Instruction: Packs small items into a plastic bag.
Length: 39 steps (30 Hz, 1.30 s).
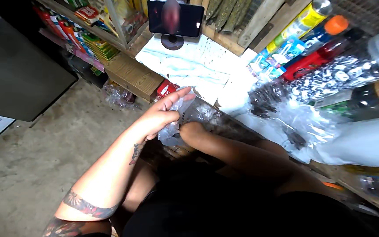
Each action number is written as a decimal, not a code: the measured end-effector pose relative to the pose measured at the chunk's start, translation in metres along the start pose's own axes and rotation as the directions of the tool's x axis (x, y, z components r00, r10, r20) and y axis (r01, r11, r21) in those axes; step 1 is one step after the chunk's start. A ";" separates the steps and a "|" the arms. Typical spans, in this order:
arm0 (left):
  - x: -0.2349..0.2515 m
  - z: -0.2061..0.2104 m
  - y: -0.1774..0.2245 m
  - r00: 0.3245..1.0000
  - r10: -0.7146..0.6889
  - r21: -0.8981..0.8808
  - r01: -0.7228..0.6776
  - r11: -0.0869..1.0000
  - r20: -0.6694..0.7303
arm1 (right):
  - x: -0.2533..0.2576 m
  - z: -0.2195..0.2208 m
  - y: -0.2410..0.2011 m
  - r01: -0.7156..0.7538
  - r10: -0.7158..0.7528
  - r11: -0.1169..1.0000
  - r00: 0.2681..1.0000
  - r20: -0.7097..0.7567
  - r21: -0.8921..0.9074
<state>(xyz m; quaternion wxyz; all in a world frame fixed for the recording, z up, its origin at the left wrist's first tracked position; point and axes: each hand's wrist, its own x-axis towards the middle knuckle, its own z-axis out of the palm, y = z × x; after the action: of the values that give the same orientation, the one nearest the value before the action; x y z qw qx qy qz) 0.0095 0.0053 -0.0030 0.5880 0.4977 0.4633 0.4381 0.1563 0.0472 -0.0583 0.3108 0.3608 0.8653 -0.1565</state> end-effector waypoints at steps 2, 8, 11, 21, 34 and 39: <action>0.001 -0.003 -0.004 1.000 0.011 -0.010 -0.011 1.000 0.001 | -0.001 -0.006 0.008 0.003 -0.003 1.000 0.999 -0.055 0.013; 0.001 -0.003 -0.005 0.999 0.033 -0.001 -0.033 0.999 0.006 | -0.019 -0.034 0.050 0.166 -0.156 0.977 0.985 -0.079 0.131; 0.000 -0.001 -0.002 1.000 0.016 -0.005 -0.016 1.000 -0.009 | -0.035 -0.042 0.087 0.306 -0.233 0.914 0.934 -0.270 0.266; -0.004 -0.003 0.001 0.998 0.035 -0.006 -0.036 0.999 -0.050 | -0.123 -0.055 0.255 -0.012 0.392 0.844 0.697 -0.601 0.536; -0.004 -0.001 0.001 0.995 0.025 -0.032 -0.028 0.999 -0.092 | -0.094 -0.002 0.317 -0.367 0.628 0.713 0.713 -0.311 0.598; -0.006 -0.004 0.001 0.995 0.020 -0.019 -0.022 1.000 -0.097 | -0.092 -0.002 0.314 -0.355 0.638 0.710 0.690 -0.343 0.608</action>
<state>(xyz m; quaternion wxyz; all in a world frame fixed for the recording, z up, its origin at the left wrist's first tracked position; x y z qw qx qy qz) 0.0048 0.0006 -0.0022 0.5651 0.4747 0.4815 0.4728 0.4322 0.2167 -0.0115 -0.0128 0.6846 0.7079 -0.1730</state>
